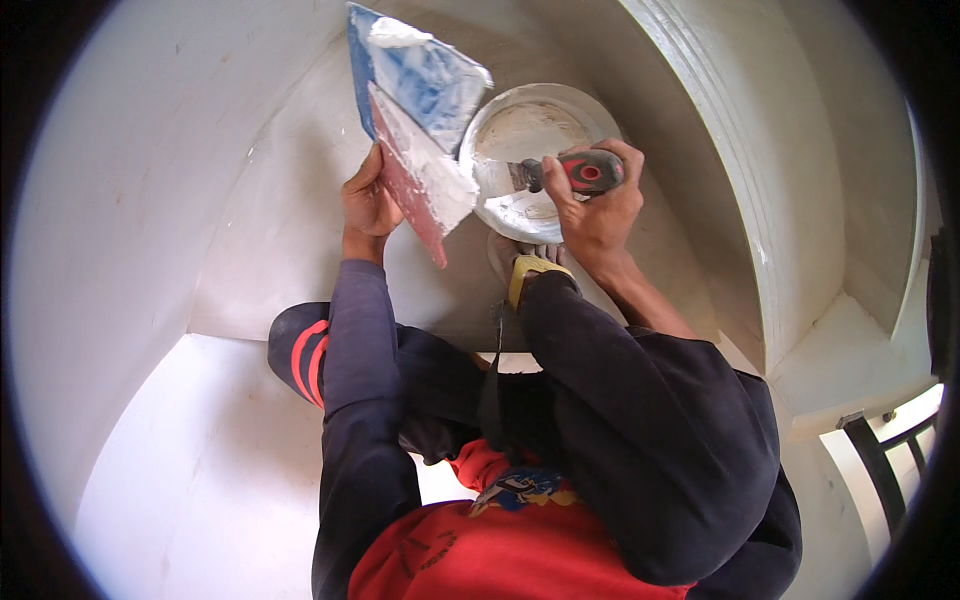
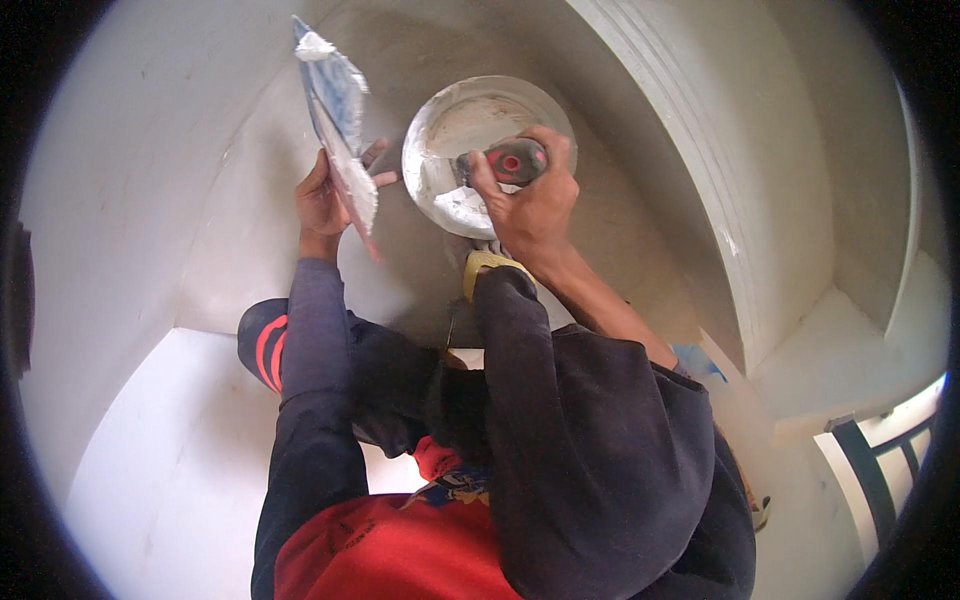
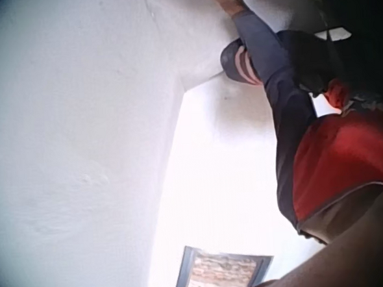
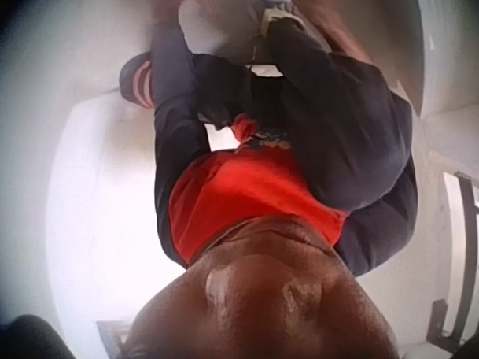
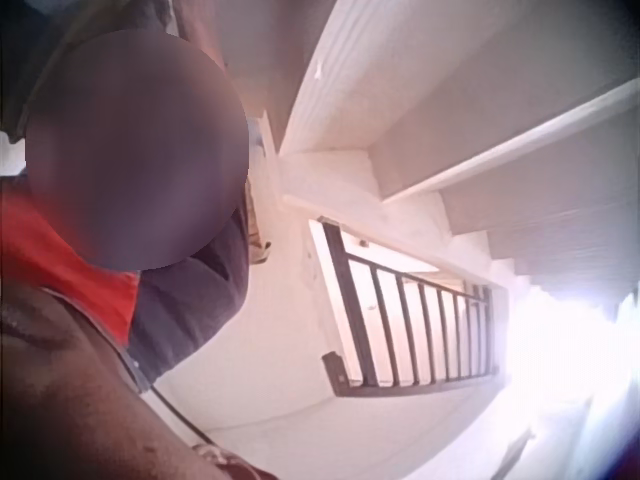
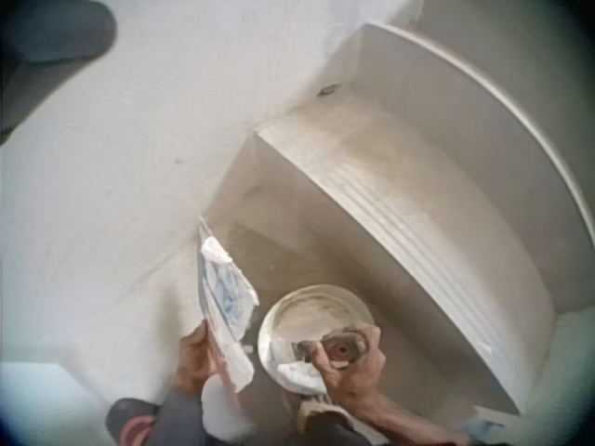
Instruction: The person applies white plaster to a curved wall adjacent to a spiral staircase using a trowel and a hawk. They repeatedly scoop plaster from a container, transfer it to the hawk, and spread it onto the wall surface in smooth strokes.
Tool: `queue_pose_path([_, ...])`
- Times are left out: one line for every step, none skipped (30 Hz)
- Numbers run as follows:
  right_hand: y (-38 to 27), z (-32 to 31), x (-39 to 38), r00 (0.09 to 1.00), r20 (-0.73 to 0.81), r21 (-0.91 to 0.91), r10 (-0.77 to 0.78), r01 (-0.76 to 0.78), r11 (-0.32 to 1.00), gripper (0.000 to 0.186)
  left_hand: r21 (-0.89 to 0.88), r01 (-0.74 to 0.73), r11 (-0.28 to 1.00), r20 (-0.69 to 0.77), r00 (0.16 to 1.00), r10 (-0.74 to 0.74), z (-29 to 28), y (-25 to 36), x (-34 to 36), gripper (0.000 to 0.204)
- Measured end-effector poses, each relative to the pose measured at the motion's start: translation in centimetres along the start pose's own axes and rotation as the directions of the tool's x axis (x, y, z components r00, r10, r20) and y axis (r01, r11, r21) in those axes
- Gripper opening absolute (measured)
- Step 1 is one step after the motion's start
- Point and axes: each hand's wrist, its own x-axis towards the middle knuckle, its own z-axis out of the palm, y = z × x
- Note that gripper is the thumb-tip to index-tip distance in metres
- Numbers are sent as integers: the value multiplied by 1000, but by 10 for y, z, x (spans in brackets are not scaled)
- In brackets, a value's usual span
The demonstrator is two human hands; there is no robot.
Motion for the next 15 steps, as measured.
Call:
queue_pose_path([2,1,0,1000,9,1,-24,24,1000,49,-19,-17,1000,33,999,18,-1,0,0,47])
queue_pose_path([3,1,-1,998,28,-5,-64,64,998,49,-37,-33,999,64,997,36,1,3,-1,46])
queue_pose_path([5,2,-3,994,48,-9,-103,104,995,49,-51,-28,998,87,996,32,3,5,-1,46])
queue_pose_path([6,2,-4,987,67,-13,-143,144,990,49,-43,-24,999,59,998,27,4,5,-1,46])
queue_pose_path([6,2,-4,995,62,-45,-84,87,995,48,-33,-24,999,31,999,25,5,5,-1,47])
queue_pose_path([6,1,-4,998,55,-78,-25,29,997,47,-24,-23,999,2,1000,23,5,6,-2,47])
queue_pose_path([7,0,-3,998,46,-110,34,-28,994,46,-16,-16,1000,-19,1000,16,6,6,-3,48])
queue_pose_path([10,-2,-3,997,69,-43,32,-29,999,45,-7,-11,1000,-42,999,11,7,6,-4,48])
queue_pose_path([14,-5,-2,995,93,23,30,-32,999,45,1,-6,1000,-65,998,6,8,6,-4,49])
queue_pose_path([15,-7,-2,993,116,87,26,-36,996,44,5,-8,1000,-51,999,9,8,7,-3,49])
queue_pose_path([7,-12,-2,989,148,121,5,-23,992,43,4,-9,1000,-41,999,9,9,7,-3,50])
queue_pose_path([4,-18,2,973,218,122,-82,57,991,43,5,-8,1000,-35,999,8,9,6,-5,50])
queue_pose_path([2,-27,7,944,285,130,-168,136,982,42,4,0,1000,-50,999,0,10,6,-7,50])
queue_pose_path([-1,-34,12,902,350,145,-252,214,966,42,5,7,1000,-65,998,-7,11,6,-7,50])
queue_pose_path([-6,-40,17,851,466,149,-241,193,970,37,4,15,1000,-72,997,-15,12,7,-5,50])
